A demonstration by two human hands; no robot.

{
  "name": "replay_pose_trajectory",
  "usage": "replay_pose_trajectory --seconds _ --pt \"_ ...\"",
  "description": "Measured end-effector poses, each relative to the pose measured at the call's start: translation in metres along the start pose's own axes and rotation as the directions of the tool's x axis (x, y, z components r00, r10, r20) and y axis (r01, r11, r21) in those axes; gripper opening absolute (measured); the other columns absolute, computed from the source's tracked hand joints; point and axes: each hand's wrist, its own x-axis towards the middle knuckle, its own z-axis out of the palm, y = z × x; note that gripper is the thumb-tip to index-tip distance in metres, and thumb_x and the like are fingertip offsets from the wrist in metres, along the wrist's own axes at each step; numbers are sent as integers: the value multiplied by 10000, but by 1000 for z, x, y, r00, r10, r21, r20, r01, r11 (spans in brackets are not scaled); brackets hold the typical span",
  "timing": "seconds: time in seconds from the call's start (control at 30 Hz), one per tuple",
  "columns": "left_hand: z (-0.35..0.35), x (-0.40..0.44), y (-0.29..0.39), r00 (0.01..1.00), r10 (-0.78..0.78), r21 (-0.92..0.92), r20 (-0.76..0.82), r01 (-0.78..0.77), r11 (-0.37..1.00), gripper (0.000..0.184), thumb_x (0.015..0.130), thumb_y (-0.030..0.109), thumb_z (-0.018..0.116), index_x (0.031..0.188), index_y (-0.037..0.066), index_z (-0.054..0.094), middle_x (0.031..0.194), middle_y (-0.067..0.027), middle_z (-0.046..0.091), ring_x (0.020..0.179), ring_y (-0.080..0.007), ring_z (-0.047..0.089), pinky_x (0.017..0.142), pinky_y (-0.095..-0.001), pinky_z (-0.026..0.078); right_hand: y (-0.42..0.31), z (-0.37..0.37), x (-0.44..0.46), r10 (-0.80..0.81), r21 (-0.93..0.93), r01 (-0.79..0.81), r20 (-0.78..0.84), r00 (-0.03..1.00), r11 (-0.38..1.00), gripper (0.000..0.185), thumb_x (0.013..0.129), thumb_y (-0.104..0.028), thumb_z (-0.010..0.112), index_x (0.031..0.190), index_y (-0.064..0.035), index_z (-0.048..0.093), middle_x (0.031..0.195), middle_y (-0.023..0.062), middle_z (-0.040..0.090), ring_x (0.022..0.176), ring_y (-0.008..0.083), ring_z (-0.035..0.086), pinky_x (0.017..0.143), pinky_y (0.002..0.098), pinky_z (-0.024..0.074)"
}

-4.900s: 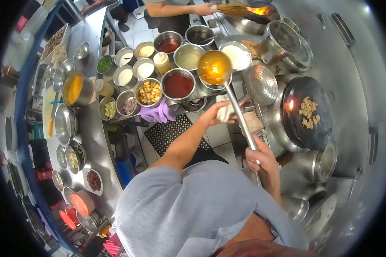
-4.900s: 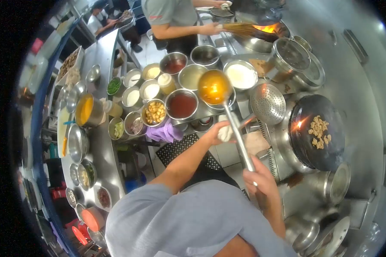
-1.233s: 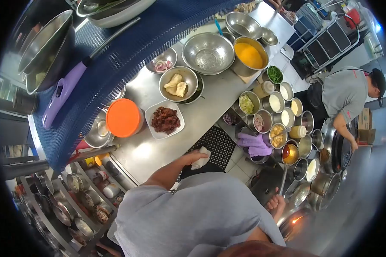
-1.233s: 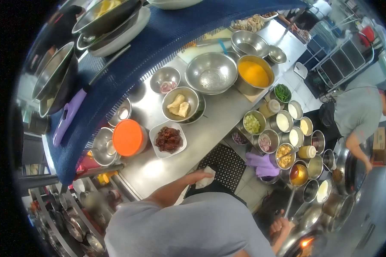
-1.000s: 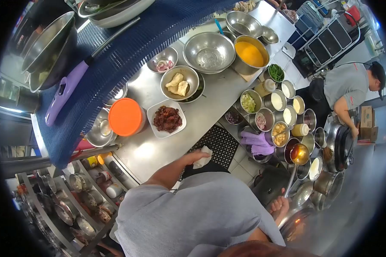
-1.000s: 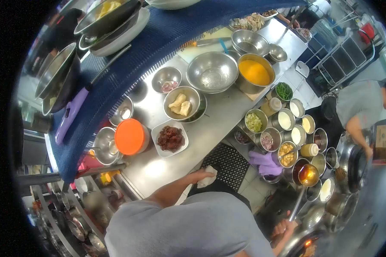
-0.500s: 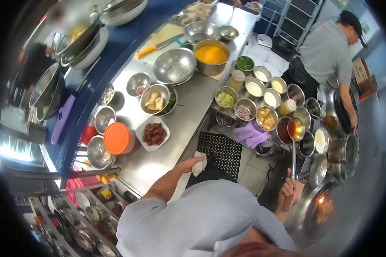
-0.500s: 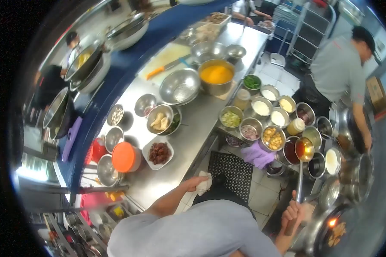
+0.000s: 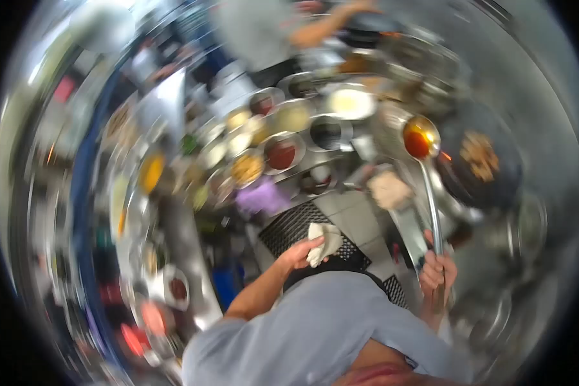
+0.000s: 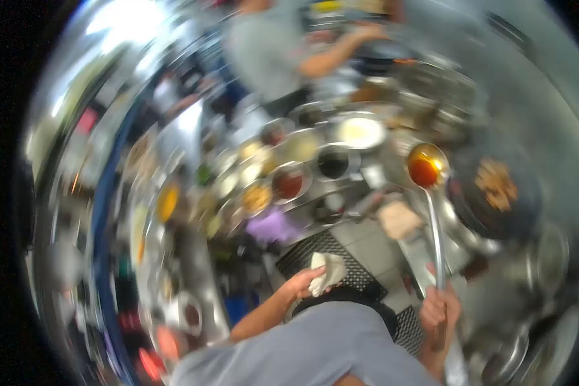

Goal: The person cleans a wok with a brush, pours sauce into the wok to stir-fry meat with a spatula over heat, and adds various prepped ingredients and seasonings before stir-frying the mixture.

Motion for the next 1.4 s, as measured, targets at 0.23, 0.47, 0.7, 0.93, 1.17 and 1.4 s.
replay_pose_trajectory --seconds 0.23,0.47,0.7,0.93,1.17,1.4 --pt "124 77 58 966 -127 186 227 85 979 633 883 480 531 1300 21 408 996 -201 619 670 -229 623 476 -285 491 -83 29 -12 -706 -871 36 -373 602 491 550 742 -41 527 1280 -7 420 632 36 490 448 108 468 376 257 364" --pt "211 178 115 973 -149 197 178 114 974 614 923 581 385 1278 84 451 1031 -117 629 730 -235 645 530 -301 528 -167 -28 49 -905 -949 4 -300 302 316 421 732 -56 513 1143 33 486 674 78 522 478 139 495 413 290 402" --pt "294 336 115 932 -290 358 218 200 912 286 923 355 525 1089 123 508 953 -61 624 845 -204 615 671 -387 527 -215 -40 118 -817 -926 -205 -376 436 317 371 727 -30 574 1088 16 504 628 54 526 442 148 492 379 305 400" --pt "289 323 108 981 -162 379 110 110 919 157 882 161 487 1010 72 506 898 -87 587 760 -229 608 557 -379 509 -89 59 72 -694 -769 -633 -405 596 -95 599 737 -77 540 1317 -32 396 786 139 594 520 187 563 487 337 450" --pt "277 317 107 960 -210 348 185 137 928 130 906 103 427 1004 51 496 911 -94 571 726 -207 595 606 -344 508 -117 62 31 -660 -632 -771 -546 515 -79 584 774 -131 522 1328 -33 364 914 229 629 634 282 626 611 397 497" --pt "269 252 105 980 -194 344 53 164 925 165 898 105 448 1034 72 536 946 -93 615 834 -252 635 661 -396 535 -107 78 26 -801 -716 -683 -317 507 -149 509 797 -104 512 1280 3 396 803 187 628 569 248 614 546 393 492"
